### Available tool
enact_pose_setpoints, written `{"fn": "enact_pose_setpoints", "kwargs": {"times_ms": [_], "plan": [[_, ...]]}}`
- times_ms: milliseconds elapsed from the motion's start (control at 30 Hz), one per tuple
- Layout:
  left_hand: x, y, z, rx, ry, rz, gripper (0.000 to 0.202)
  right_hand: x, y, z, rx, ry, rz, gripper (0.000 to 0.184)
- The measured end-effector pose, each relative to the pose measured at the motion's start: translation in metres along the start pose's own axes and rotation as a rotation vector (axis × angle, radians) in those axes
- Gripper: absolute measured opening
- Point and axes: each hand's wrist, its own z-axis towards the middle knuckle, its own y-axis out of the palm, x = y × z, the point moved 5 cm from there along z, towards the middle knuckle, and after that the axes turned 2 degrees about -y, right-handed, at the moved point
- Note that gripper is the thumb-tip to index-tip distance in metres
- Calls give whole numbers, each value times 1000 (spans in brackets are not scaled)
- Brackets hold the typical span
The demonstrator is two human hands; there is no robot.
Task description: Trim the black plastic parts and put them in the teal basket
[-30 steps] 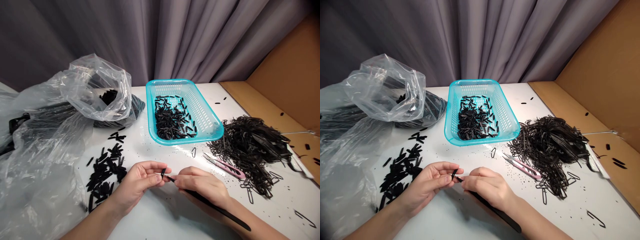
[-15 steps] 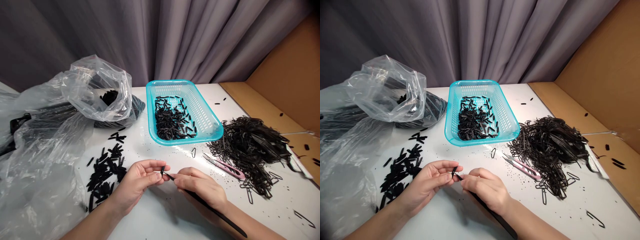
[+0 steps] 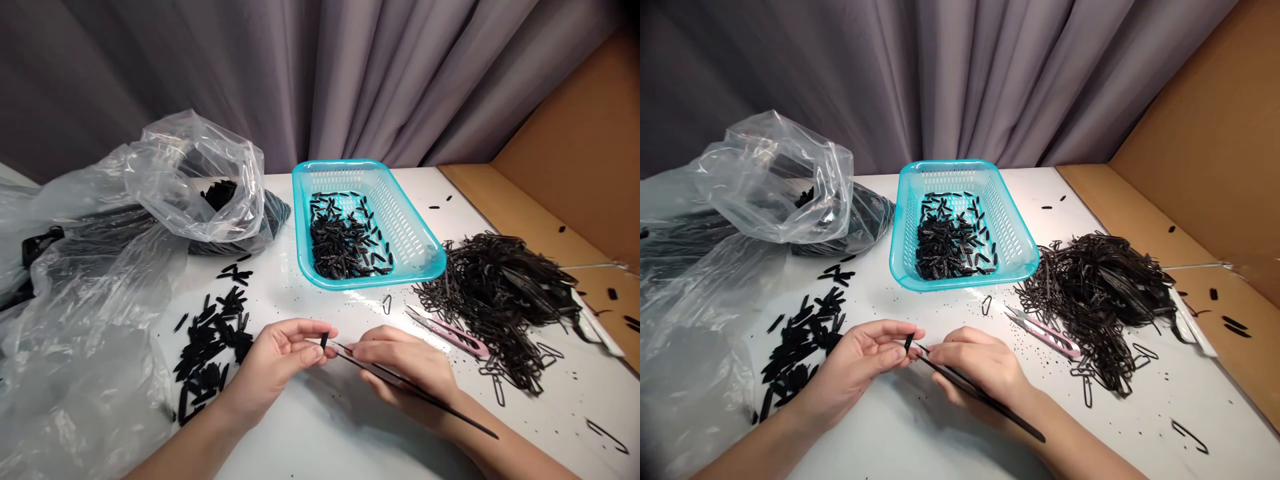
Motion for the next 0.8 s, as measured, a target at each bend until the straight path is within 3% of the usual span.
{"fn": "enact_pose_setpoints", "kwargs": {"times_ms": [433,633,800], "plan": [[-1,1,0,-22,-16,11,20,8,1,-4,-38,92,74,22],[-1,2,0,-4,-38,10,21,19,1,-10,-66,357,265,13],[-1,3,0,12,-35,-17,19,34,4,-15,-12,563,501,8]]}}
